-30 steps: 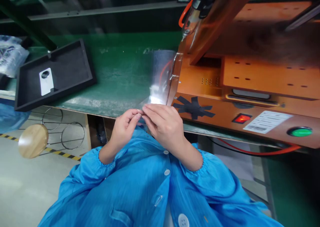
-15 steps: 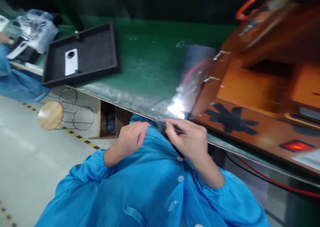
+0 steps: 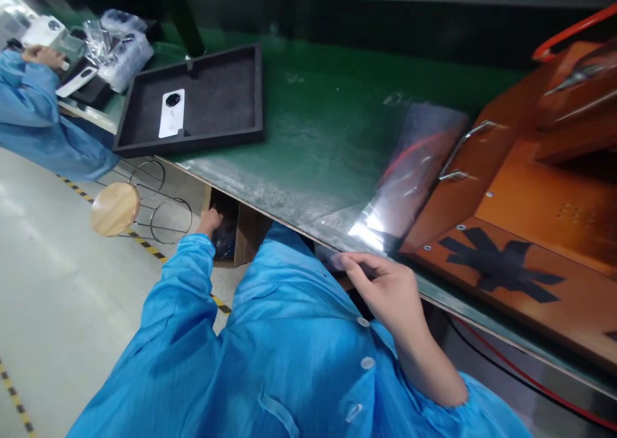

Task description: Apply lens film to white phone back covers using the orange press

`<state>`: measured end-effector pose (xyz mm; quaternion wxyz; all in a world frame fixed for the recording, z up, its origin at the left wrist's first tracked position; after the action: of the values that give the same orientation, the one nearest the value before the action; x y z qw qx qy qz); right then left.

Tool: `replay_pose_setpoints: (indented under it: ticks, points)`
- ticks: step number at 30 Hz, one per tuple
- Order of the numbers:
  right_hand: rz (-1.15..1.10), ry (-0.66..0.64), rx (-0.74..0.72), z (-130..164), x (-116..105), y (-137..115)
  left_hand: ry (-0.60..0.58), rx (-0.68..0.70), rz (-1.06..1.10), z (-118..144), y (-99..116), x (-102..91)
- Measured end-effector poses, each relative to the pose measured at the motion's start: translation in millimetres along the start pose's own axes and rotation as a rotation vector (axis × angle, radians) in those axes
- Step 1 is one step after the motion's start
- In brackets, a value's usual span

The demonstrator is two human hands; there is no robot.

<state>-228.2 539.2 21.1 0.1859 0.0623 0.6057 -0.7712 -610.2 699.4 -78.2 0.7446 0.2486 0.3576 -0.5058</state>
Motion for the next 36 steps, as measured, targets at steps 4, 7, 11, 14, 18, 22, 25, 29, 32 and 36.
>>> replay_pose_setpoints:
  ticks: [4,7,11,14,18,22,25,29,32,36]
  points:
    - [0.035,0.065,-0.074,-5.4,-12.2,-10.2,0.092,0.158,0.083,42.1,20.1,0.6]
    - [0.269,0.277,-0.261,-13.4,-19.2,-25.6,0.204,0.351,0.152,102.9,29.9,8.5]
    - [0.741,0.573,-0.611,-28.8,-1.9,-48.4,0.258,0.781,0.276,175.7,68.5,30.4]
    - [0.903,0.505,-0.735,-36.8,25.1,-56.4,0.299,1.2,0.551,196.3,103.7,37.6]
    - [0.766,0.318,-0.724,-38.6,40.6,-53.7,0.262,1.197,0.893,191.8,118.4,27.3]
    - [0.489,0.314,-0.639,-37.3,21.4,-53.1,0.068,1.019,1.06,180.4,110.6,6.3]
    - [0.323,0.252,-0.541,-41.9,4.5,-56.3,0.029,1.005,0.994,177.1,107.5,-6.4]
    - [0.172,0.017,-0.391,-54.4,-0.9,-57.6,0.098,1.108,0.867,182.8,107.7,-13.0]
    - [0.098,-0.119,-0.377,-58.6,3.6,-58.1,0.131,1.176,0.772,191.6,103.7,-12.7]
    - [0.17,-0.065,-0.463,-56.0,5.4,-55.3,0.119,1.218,0.456,179.4,96.5,-29.1]
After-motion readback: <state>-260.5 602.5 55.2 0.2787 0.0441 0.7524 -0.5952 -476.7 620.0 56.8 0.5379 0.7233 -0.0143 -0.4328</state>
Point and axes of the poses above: each hand's wrist, its own z-axis away from the middle knuckle, its own x-axis out of the palm, y = z × x, the point moved 1 cm from there along -z, towards the middle knuckle, and after that the axes turned 15 degrees about -y, right-handed, at the moved point
